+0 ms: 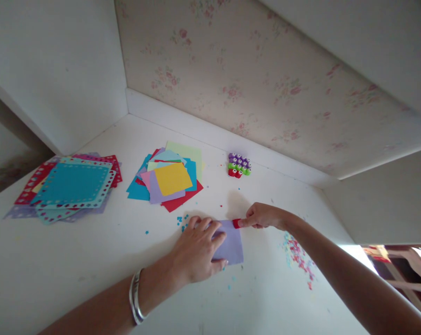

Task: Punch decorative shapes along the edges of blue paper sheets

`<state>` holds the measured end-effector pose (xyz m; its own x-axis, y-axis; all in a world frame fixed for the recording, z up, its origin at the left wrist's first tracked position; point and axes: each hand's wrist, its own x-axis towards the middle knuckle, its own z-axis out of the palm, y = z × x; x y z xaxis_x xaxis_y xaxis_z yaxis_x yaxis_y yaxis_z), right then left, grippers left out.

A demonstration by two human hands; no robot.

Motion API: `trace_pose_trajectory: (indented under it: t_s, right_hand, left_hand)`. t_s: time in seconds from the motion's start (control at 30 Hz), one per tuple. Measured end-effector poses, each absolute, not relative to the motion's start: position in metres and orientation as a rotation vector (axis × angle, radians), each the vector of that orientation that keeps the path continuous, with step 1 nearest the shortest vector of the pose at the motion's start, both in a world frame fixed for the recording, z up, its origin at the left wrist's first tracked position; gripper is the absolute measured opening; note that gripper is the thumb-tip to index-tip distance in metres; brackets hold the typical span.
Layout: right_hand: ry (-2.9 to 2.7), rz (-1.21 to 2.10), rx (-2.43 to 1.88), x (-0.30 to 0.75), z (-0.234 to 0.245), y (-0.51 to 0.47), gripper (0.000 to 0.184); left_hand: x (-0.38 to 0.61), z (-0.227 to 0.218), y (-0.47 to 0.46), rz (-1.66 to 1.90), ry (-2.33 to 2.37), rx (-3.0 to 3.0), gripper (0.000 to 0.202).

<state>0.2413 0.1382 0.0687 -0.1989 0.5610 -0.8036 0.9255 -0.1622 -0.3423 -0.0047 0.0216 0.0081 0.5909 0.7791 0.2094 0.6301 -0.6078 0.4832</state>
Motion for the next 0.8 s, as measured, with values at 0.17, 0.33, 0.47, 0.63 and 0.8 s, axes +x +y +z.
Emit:
trace_pose_trajectory:
  t_s: [0.17,0.33,0.47,0.63,0.8]
  right_hand:
    - [1.661,-1.287,1.709,0.236,0.07,0.141,0.059]
    - [1.679,-1.299,1.703,0.239,0.069,0.14,0.06]
    - [1.703,-1.33,1.68,0.243,0.064,0.141,0.059]
    - [1.709,-1.36,1.603,0.242,0.061,0.147,0.056]
    - [1.696,-1.373,1.585,0.241,0.062,0.151,0.057]
  left_hand:
    - [-0.004,0.009,0.021,0.592,1.162,2.446,0.052]
    - [-0.003,0.009,0.022,0.612,1.162,2.418,0.048]
    - [-0.001,0.008,0.023,0.597,1.149,2.411,0.049]
    - [0.0,0.009,0.025,0.58,1.161,2.403,0.05]
    - [0.0,0.009,0.026,0.573,1.146,2.409,0.05]
